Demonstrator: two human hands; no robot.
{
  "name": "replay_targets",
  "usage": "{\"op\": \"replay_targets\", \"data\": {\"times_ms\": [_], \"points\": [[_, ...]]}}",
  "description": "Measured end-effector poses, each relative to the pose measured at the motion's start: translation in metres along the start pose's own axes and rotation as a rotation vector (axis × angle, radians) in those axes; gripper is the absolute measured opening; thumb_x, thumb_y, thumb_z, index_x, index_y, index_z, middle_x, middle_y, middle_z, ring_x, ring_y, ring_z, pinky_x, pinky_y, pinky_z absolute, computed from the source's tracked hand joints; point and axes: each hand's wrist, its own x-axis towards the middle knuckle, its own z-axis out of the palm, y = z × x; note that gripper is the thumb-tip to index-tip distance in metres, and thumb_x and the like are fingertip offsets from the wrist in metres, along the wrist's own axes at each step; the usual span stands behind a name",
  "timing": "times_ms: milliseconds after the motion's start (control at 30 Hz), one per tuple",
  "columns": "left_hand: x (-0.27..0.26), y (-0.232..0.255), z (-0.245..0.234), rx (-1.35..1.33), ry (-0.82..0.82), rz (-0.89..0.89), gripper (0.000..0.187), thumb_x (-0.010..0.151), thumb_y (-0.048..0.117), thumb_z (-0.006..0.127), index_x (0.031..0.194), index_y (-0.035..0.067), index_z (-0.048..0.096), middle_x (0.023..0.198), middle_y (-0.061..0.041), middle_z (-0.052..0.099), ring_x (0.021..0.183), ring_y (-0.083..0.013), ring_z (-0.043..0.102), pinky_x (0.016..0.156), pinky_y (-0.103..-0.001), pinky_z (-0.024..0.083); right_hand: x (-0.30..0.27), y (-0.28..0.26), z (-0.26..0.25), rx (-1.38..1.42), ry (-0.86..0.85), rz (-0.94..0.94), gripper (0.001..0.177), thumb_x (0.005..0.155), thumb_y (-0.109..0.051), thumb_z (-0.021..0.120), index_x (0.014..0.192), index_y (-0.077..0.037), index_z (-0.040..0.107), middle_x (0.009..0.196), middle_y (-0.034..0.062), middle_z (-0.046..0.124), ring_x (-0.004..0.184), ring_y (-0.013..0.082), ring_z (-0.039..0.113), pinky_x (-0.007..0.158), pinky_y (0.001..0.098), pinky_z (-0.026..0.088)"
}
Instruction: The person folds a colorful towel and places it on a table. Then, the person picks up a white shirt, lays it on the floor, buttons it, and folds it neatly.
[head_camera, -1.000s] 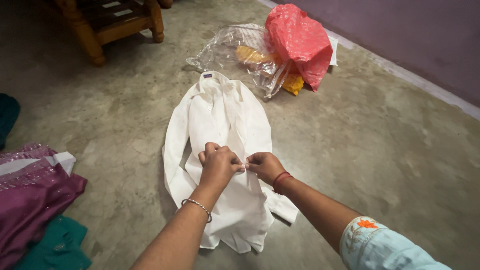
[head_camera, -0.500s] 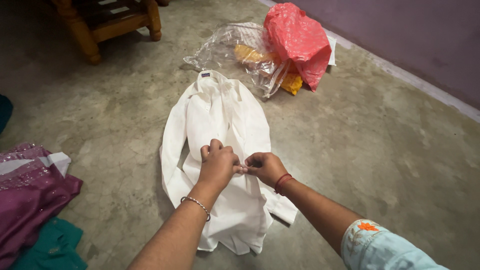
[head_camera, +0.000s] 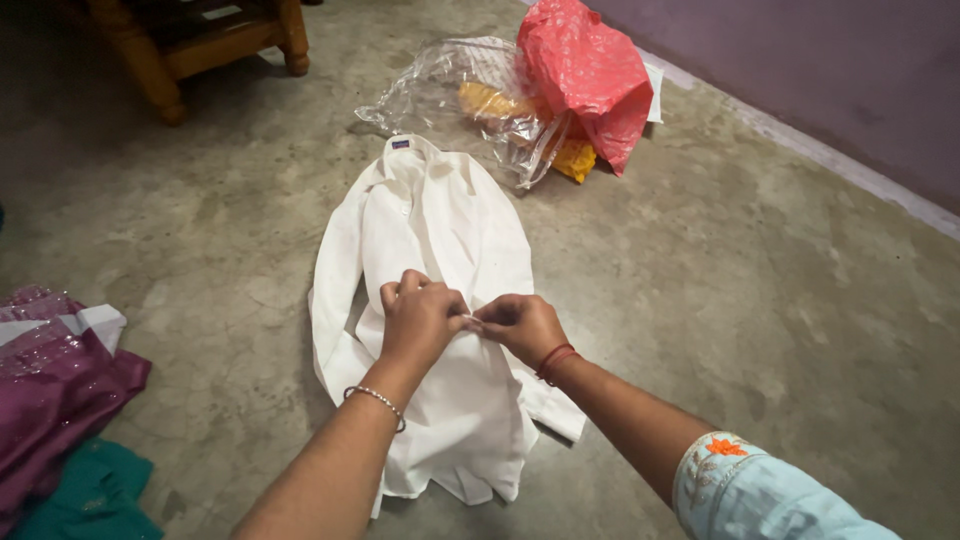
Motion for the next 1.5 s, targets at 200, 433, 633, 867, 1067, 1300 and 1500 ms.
{"op": "replay_targets", "data": {"times_ms": [200, 433, 633, 867, 1067, 1300, 1500], "points": [[0.003, 0.007, 0.000, -0.014, 0.000, -0.150, 0.023, 0.061, 0.036, 0.090, 0.067, 0.018, 0.078, 0.088, 0.006, 0.068, 0.106, -0.0234, 0.049, 0.094, -0.046, 0.029, 0.000, 0.003, 0.003, 0.078, 0.010, 0.034, 0.021, 0.076, -0.016, 0.085, 0.093, -0.005, 0.081, 0.089, 0.0085, 0.082, 0.082, 0.0141, 0.075, 0.078, 0.0294, 0.059], [0.001, 0.009, 0.007, -0.066, 0.015, -0.266, 0.014, 0.064, 0.028, 0.090, 0.070, 0.021, 0.079, 0.093, 0.008, 0.066, 0.108, -0.0223, 0.049, 0.096, -0.048, 0.028, -0.015, 0.005, 0.018, -0.026, 0.186, -0.090, 0.023, 0.077, -0.019, 0.084, 0.094, -0.005, 0.079, 0.083, 0.0064, 0.080, 0.076, 0.0103, 0.076, 0.073, 0.0261, 0.060], [0.003, 0.009, 0.011, -0.067, 0.023, -0.235, 0.018, 0.064, 0.029, 0.091, 0.072, 0.021, 0.076, 0.097, 0.008, 0.063, 0.109, -0.0222, 0.049, 0.093, -0.046, 0.030, -0.006, 0.012, 0.016, 0.193, 0.101, -0.006, 0.024, 0.076, -0.011, 0.084, 0.099, -0.006, 0.077, 0.082, 0.0045, 0.079, 0.075, 0.0098, 0.073, 0.071, 0.0250, 0.059], [0.002, 0.010, 0.008, -0.076, -0.022, -0.263, 0.021, 0.062, 0.028, 0.092, 0.073, 0.021, 0.075, 0.098, 0.008, 0.062, 0.109, -0.0211, 0.048, 0.093, -0.045, 0.029, 0.011, 0.027, 0.008, 0.242, -0.140, 0.035, 0.029, 0.081, -0.007, 0.079, 0.110, -0.006, 0.073, 0.084, 0.0002, 0.070, 0.076, 0.0079, 0.065, 0.071, 0.0257, 0.054], [0.003, 0.005, 0.004, -0.090, -0.009, -0.191, 0.019, 0.066, 0.028, 0.089, 0.077, 0.022, 0.076, 0.093, 0.007, 0.065, 0.104, -0.0210, 0.052, 0.092, -0.044, 0.029, 0.001, 0.018, 0.009, 0.304, -0.148, -0.007, 0.046, 0.078, 0.000, 0.072, 0.122, -0.010, 0.065, 0.085, 0.0016, 0.066, 0.079, 0.0098, 0.065, 0.075, 0.0267, 0.055], [-0.003, 0.001, 0.005, -0.088, 0.026, -0.065, 0.014, 0.070, 0.026, 0.085, 0.080, 0.022, 0.076, 0.094, 0.007, 0.065, 0.102, -0.0224, 0.053, 0.090, -0.045, 0.030, 0.010, 0.021, 0.025, 0.147, -0.082, 0.025, 0.042, 0.077, -0.001, 0.074, 0.119, 0.000, 0.069, 0.083, 0.0020, 0.069, 0.079, 0.0129, 0.068, 0.075, 0.0287, 0.056], [-0.007, -0.005, 0.006, -0.069, 0.066, 0.150, 0.010, 0.077, 0.018, 0.080, 0.085, 0.023, 0.076, 0.093, 0.006, 0.063, 0.099, -0.0196, 0.055, 0.092, -0.044, 0.032, 0.033, 0.044, 0.030, 0.494, -0.156, 0.250, 0.040, 0.076, 0.003, 0.073, 0.115, 0.003, 0.070, 0.084, 0.0018, 0.066, 0.077, 0.0153, 0.069, 0.073, 0.0311, 0.062]]}}
